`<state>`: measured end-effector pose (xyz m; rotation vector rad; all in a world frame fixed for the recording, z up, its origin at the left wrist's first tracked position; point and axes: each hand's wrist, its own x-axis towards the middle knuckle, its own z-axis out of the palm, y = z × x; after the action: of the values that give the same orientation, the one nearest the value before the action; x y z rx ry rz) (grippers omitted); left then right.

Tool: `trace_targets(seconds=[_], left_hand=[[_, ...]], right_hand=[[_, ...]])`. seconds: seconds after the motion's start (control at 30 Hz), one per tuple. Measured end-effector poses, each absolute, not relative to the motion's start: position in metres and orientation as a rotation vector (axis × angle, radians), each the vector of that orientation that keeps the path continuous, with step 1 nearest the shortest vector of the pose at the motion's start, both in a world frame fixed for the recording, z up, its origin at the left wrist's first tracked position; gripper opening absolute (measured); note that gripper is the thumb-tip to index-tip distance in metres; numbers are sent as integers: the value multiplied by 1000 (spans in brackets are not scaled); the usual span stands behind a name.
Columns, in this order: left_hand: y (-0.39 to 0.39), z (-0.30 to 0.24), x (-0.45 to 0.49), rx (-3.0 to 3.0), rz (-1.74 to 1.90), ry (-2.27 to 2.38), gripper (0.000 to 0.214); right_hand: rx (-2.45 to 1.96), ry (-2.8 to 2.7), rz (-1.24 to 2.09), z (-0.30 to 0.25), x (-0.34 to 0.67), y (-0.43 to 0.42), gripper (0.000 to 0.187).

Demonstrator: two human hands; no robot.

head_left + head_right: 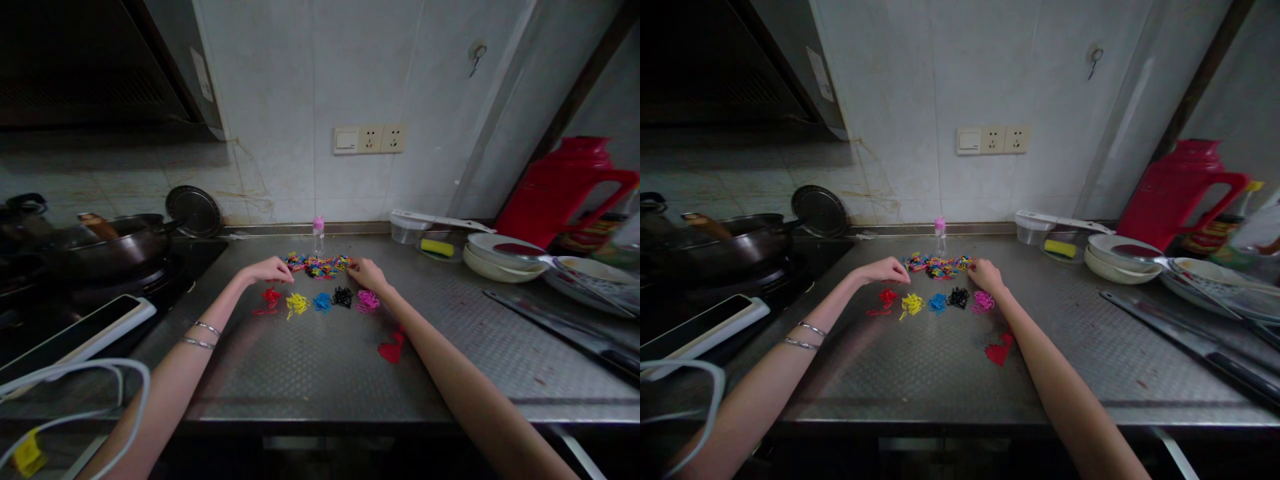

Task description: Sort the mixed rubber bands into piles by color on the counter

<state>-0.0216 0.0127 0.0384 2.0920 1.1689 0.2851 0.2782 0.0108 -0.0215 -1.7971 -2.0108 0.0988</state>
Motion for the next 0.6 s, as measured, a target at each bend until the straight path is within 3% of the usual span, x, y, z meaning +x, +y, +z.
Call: trace_targets(seconds=[0.23,0.6], left_hand=[[10,40,-19,2051,447,1199,33],[23,27,-24,1984,598,1269,37]], right_hand=[[-1925,-1931,40,-20,263,14,37],[-1918,-1915,88,-22,267,19,26]])
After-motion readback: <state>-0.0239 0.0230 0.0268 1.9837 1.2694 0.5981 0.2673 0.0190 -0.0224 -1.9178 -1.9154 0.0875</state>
